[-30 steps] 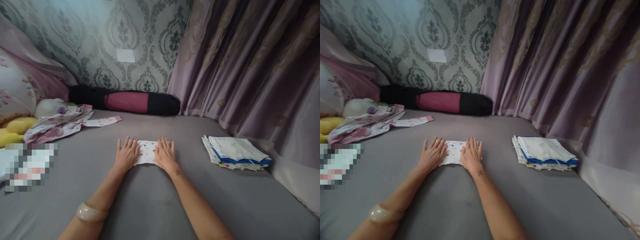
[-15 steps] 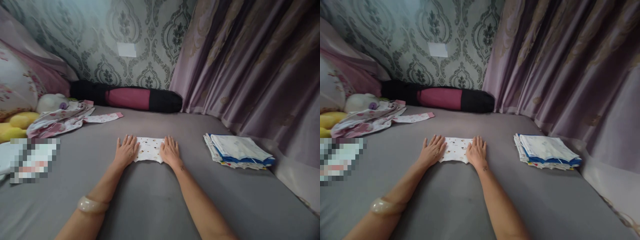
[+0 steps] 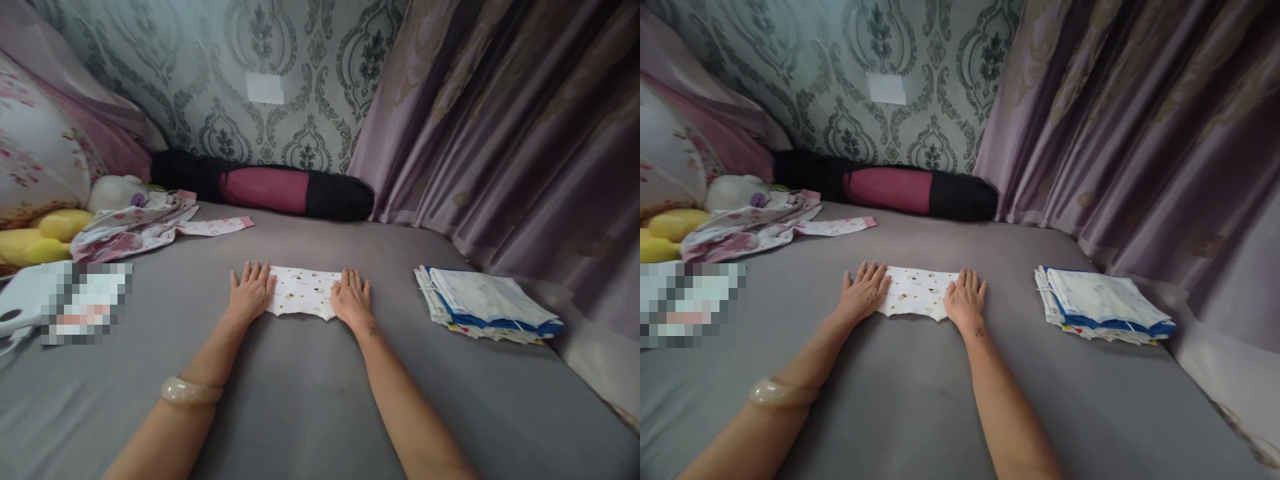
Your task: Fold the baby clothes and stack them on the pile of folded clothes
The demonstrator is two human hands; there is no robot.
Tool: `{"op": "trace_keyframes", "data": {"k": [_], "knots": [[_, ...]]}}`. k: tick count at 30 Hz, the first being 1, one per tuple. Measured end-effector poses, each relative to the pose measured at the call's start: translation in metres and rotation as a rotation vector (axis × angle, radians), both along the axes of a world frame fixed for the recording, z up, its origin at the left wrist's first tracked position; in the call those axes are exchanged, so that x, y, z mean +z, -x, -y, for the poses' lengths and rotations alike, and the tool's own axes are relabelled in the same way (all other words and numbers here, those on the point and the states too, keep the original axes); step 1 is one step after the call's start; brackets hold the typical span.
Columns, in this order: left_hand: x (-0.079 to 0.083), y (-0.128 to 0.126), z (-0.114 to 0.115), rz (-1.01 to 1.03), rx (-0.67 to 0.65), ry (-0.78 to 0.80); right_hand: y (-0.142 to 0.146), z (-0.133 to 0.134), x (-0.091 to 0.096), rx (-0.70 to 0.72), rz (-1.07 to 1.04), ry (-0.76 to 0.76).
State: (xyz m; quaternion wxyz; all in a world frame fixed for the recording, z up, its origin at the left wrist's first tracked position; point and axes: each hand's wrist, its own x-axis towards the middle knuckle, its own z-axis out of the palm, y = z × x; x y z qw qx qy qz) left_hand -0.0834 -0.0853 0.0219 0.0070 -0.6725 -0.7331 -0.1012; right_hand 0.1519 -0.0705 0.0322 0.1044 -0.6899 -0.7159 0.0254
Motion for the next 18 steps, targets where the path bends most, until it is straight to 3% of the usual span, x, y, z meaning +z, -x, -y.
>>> {"op": "trace_keyframes", "data": {"k": [3, 6, 9, 12, 18], "knots": [[0.009, -0.008, 0.002, -0.038, -0.03, -0.183, 0.008, 0.002, 0.007, 0.069, 0.017, -0.106], [0.016, -0.02, 0.005, -0.067, -0.205, -0.297, 0.019, 0.006, 0.01, 0.213, -0.004, -0.109], [0.013, -0.03, 0.007, -0.064, -0.326, -0.183, 0.028, 0.008, 0.005, 0.275, -0.019, -0.036], [0.007, -0.031, 0.006, -0.062, -0.327, -0.079, 0.03, 0.008, -0.001, 0.272, -0.024, 0.005], [0.005, -0.029, 0.006, -0.067, -0.327, -0.039, 0.028, 0.008, -0.002, 0.268, -0.028, 0.015]]}}
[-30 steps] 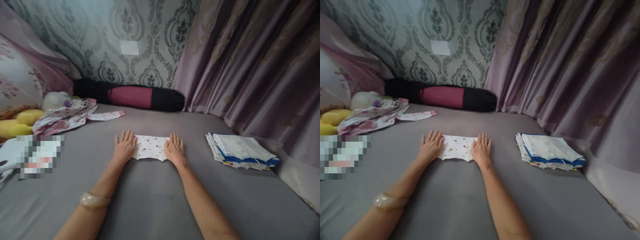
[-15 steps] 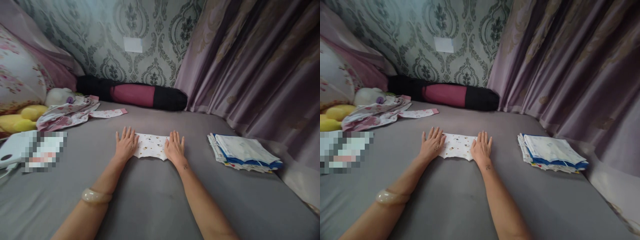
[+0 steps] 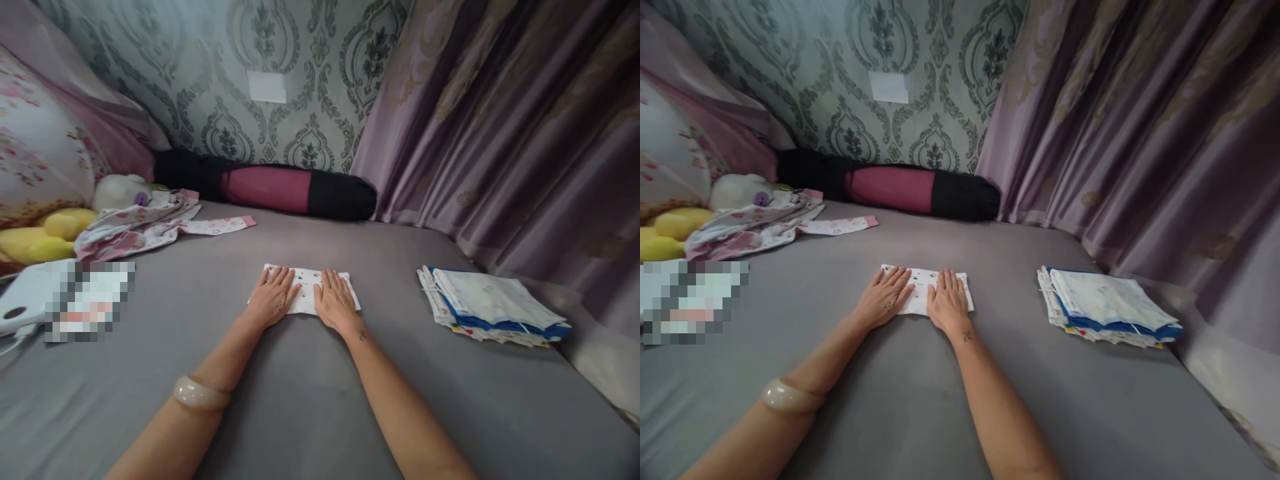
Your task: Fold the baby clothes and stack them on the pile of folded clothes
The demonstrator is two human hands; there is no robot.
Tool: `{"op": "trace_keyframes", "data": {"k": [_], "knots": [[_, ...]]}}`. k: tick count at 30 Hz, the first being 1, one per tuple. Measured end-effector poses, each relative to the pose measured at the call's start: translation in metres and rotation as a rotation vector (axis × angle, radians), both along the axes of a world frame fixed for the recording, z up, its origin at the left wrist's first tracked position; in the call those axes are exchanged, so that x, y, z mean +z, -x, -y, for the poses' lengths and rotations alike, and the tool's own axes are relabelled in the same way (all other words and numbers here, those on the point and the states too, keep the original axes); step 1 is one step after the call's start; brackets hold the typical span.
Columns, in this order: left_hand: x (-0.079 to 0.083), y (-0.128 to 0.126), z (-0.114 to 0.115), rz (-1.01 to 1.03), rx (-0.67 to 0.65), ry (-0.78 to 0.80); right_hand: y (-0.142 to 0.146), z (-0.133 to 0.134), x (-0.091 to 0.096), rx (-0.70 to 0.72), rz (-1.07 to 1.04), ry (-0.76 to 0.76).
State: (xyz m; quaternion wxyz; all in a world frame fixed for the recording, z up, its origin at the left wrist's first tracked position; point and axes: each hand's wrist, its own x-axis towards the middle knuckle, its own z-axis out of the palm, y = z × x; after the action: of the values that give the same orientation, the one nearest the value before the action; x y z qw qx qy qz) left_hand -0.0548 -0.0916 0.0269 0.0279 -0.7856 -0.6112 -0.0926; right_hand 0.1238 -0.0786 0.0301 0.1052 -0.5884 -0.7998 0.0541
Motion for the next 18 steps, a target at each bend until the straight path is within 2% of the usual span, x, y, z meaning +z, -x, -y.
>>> {"op": "trace_keyframes", "data": {"k": [5, 9, 13, 18], "knots": [[0.007, -0.003, 0.001, 0.021, 0.001, -0.037, 0.003, 0.002, 0.005, 0.009, -0.01, -0.031], [0.008, -0.009, 0.001, 0.055, -0.098, -0.163, 0.01, 0.006, 0.009, 0.099, -0.044, -0.106], [-0.002, -0.013, -0.002, 0.057, -0.144, -0.077, 0.015, 0.006, 0.004, 0.164, -0.056, -0.08], [-0.01, -0.012, -0.004, 0.042, -0.133, -0.026, 0.017, 0.006, -0.004, 0.157, -0.067, -0.066]]}}
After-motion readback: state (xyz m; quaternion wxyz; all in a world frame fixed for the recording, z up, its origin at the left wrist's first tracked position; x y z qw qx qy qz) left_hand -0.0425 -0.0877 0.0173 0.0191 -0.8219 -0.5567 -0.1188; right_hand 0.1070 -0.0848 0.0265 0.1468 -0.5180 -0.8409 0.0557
